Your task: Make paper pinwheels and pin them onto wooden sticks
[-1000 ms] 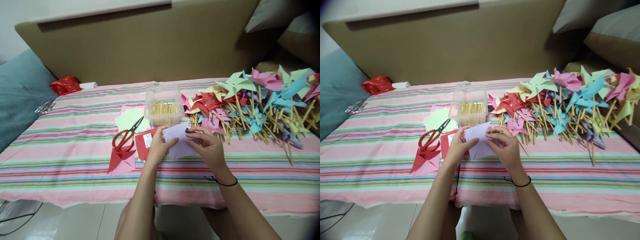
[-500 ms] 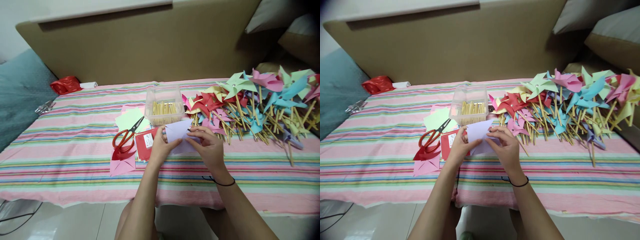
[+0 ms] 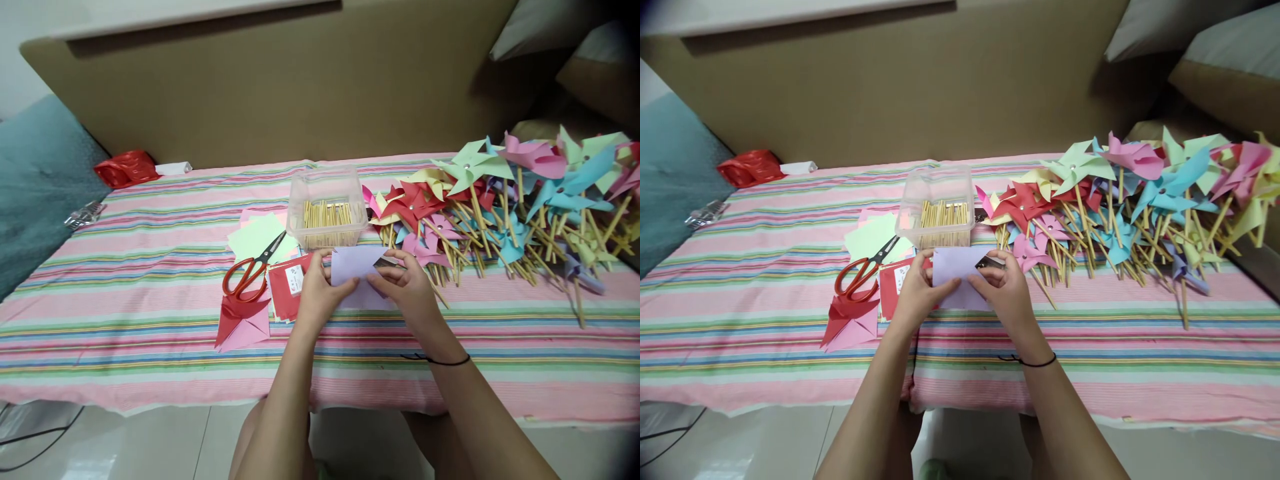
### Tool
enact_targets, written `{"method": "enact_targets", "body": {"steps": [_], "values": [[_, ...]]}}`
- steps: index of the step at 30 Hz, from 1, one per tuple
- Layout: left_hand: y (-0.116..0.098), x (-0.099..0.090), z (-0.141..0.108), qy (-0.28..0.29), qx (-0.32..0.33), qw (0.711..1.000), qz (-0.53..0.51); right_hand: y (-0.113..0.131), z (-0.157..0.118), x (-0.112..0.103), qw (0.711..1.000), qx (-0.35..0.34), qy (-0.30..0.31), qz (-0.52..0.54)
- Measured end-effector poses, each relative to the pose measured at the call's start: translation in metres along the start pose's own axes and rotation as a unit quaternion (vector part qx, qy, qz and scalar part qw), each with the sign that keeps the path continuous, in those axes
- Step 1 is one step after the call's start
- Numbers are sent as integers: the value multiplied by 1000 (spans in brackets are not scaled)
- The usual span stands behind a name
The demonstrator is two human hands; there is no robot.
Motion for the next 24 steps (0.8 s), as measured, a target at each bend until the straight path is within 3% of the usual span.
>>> {"method": "enact_targets", "body": {"steps": [5, 14, 18, 24], "values": [[-2, 0, 0, 1, -9, 1000, -8, 0, 0, 0, 1000, 2, 18, 17], [-1, -2, 0, 5, -34, 995, -89, 3, -2, 3, 1000, 9, -13, 19], [-1, -2, 0, 20, -32, 996, -81, 1, -2, 3, 1000, -1, -15, 18], [-3, -3, -1, -6, -36, 998, -46, -2, -1, 5, 1000, -1, 3, 30]]}}
Point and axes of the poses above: each hand's wrist, its own z-axis towards the middle knuckle, its own x-axis out of the palm, y = z × x, the point moved 1 cm from there along z, towards the middle knuckle, and after that the axes turned 11 degrees about z, right-handed, at the moved point
